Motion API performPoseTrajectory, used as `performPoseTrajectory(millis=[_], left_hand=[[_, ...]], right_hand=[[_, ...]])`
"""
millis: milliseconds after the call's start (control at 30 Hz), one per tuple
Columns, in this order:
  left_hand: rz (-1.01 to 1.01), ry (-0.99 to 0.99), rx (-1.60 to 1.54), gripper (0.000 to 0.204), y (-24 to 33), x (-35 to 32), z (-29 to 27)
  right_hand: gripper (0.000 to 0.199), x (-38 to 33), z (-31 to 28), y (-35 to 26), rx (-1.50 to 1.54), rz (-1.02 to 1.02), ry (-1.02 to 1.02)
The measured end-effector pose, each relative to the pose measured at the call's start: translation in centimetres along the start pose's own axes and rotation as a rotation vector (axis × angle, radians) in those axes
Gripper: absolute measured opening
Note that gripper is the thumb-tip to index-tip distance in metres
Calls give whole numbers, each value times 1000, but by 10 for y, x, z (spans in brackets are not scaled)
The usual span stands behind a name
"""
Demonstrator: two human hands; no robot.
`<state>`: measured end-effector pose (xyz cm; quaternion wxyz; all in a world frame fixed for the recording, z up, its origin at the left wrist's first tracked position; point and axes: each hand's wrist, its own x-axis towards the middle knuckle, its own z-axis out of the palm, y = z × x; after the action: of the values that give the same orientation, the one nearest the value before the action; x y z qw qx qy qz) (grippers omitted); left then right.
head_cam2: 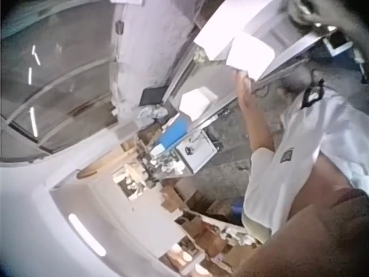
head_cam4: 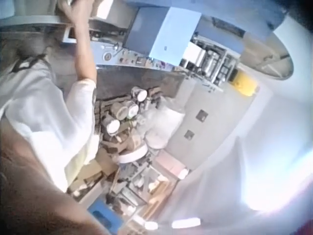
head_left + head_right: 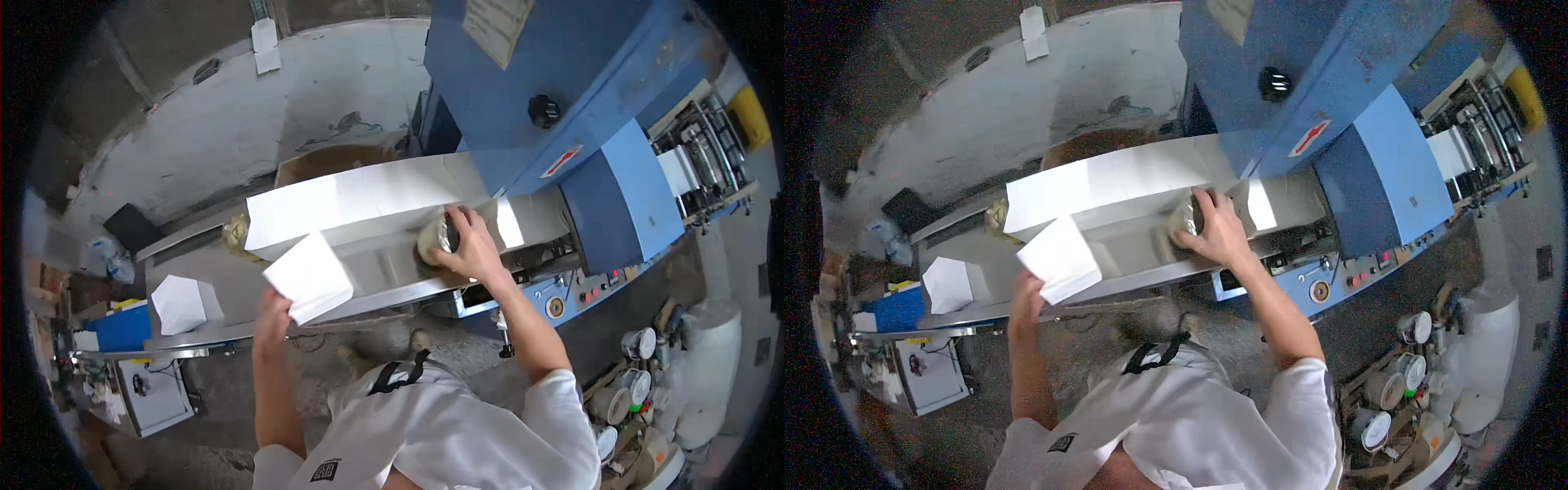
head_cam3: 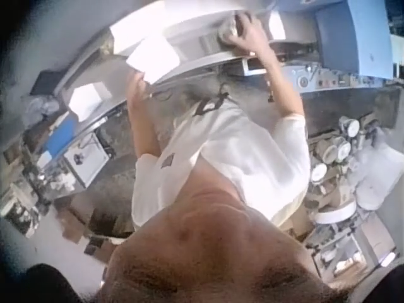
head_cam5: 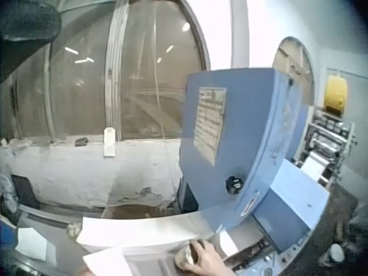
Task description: Manually packaging jars into paper boxes and placing them on a conveyor belt for a packaging machine.
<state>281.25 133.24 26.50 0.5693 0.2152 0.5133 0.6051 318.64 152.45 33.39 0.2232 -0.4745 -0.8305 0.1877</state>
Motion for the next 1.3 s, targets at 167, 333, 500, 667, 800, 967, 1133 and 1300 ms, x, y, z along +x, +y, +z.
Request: performPoseTrajectory(millis=[167, 333, 500, 667, 800, 967, 1133, 1300], left_hand=[[48, 55, -146, 59, 3, -26, -66], [57, -142, -141, 65, 13, -39, -77], [-11, -412, -294, 64, 16, -48, -35], [-235, -548, -490, 64, 6, -63, -18], [-227, -386, -224, 64, -6, -89, -37], [-196, -167, -43, 64, 9, -139, -81], [-45, -143, 16, 86, 28, -185, -158], [5, -33, -134, 99, 27, -264, -300]], right_hand=[[78, 4, 17, 11, -414, 175, 85], [63, -17, 28, -48, -474, 66, 220], [64, -68, 93, -152, 1264, 673, -302], [78, -78, 110, -177, 1765, 757, -370], [70, -96, 143, -171, 1821, 723, -471], [110, -111, 179, -215, 1481, 489, -576], [114, -108, 205, -305, 1247, 402, -684], [97, -115, 285, -449, 1130, 313, -715]])
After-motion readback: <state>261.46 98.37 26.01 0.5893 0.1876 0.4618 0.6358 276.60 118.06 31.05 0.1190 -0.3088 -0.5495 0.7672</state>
